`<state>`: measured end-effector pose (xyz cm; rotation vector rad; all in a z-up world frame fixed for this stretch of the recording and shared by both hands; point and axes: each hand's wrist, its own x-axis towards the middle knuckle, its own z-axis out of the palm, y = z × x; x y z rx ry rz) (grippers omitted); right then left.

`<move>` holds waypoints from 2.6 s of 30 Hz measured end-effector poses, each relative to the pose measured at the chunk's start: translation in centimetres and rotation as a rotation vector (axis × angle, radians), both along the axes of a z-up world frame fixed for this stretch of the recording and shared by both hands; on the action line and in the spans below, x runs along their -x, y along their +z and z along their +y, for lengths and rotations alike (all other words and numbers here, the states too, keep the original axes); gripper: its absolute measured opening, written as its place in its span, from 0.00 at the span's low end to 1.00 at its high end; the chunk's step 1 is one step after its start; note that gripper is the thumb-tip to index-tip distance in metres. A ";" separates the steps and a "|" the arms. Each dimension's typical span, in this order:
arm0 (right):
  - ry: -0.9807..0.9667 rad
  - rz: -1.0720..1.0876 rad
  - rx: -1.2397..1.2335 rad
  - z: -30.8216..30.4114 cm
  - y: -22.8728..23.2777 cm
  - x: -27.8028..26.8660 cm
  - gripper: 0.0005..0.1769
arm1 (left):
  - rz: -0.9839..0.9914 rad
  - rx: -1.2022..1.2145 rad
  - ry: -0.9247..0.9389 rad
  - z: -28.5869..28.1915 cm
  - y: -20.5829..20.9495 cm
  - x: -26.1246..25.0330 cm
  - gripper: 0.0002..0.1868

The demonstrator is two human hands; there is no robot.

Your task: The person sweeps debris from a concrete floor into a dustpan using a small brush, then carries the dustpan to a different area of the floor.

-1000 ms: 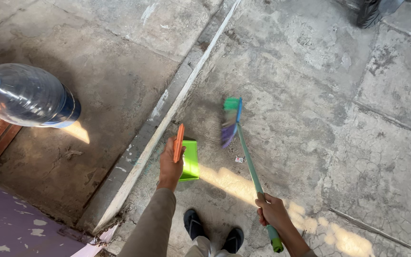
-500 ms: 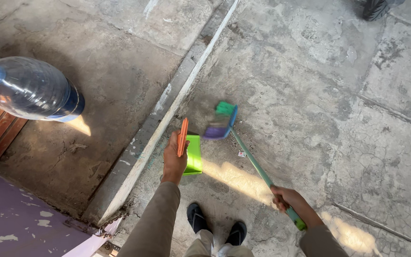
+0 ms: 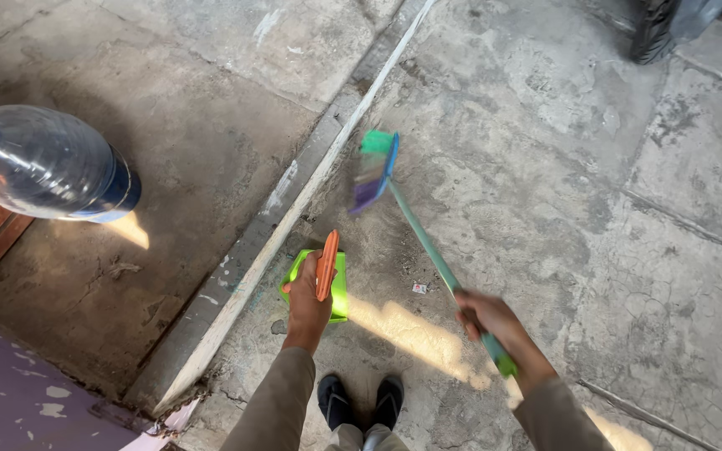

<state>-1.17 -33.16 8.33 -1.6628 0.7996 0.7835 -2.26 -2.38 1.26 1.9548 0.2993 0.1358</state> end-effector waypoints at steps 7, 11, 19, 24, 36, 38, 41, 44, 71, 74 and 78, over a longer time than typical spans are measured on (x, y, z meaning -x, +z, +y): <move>-0.261 0.003 -0.364 -0.5 -6.7 -8.4 0.11 | 0.016 -0.032 -0.008 -0.8 0.8 0.4 0.20; -0.307 0.034 -0.275 -5.1 -7.6 0.2 0.12 | 0.056 0.016 -0.025 -0.9 1.1 0.3 0.23; -0.363 0.241 -0.130 -10.0 -2.4 9.2 0.13 | 0.003 -0.030 -0.007 -1.2 0.0 0.0 0.23; -0.356 0.107 -0.208 -8.2 -1.1 4.3 0.12 | -0.013 -0.034 -0.015 -1.4 -0.8 -0.8 0.22; -0.384 0.199 -0.221 -10.7 -11.3 8.4 0.11 | 0.031 -0.030 -0.019 -3.2 -0.1 0.3 0.21; -0.427 0.233 -0.305 -13.2 -12.0 12.2 0.10 | 0.010 -0.048 -0.025 -3.0 -1.4 0.5 0.21; -0.361 0.277 -0.341 -16.0 -10.2 13.3 0.11 | -0.041 0.034 -0.018 -2.8 -2.5 0.6 0.21; -0.430 0.264 -0.270 -17.3 -5.0 12.3 0.12 | -0.032 0.012 -0.030 -2.7 -2.9 0.9 0.19; -0.147 0.115 0.006 -17.8 -5.3 19.7 0.28 | -0.057 -0.017 -0.029 -1.1 -1.7 1.7 0.18; -0.001 -0.002 0.261 -16.1 -4.9 18.7 0.29 | 0.033 -0.029 -0.093 0.0 -1.4 1.7 0.20; 0.447 0.005 0.808 -14.1 -11.1 16.5 0.32 | 0.057 -0.063 -0.132 1.0 -1.6 1.7 0.19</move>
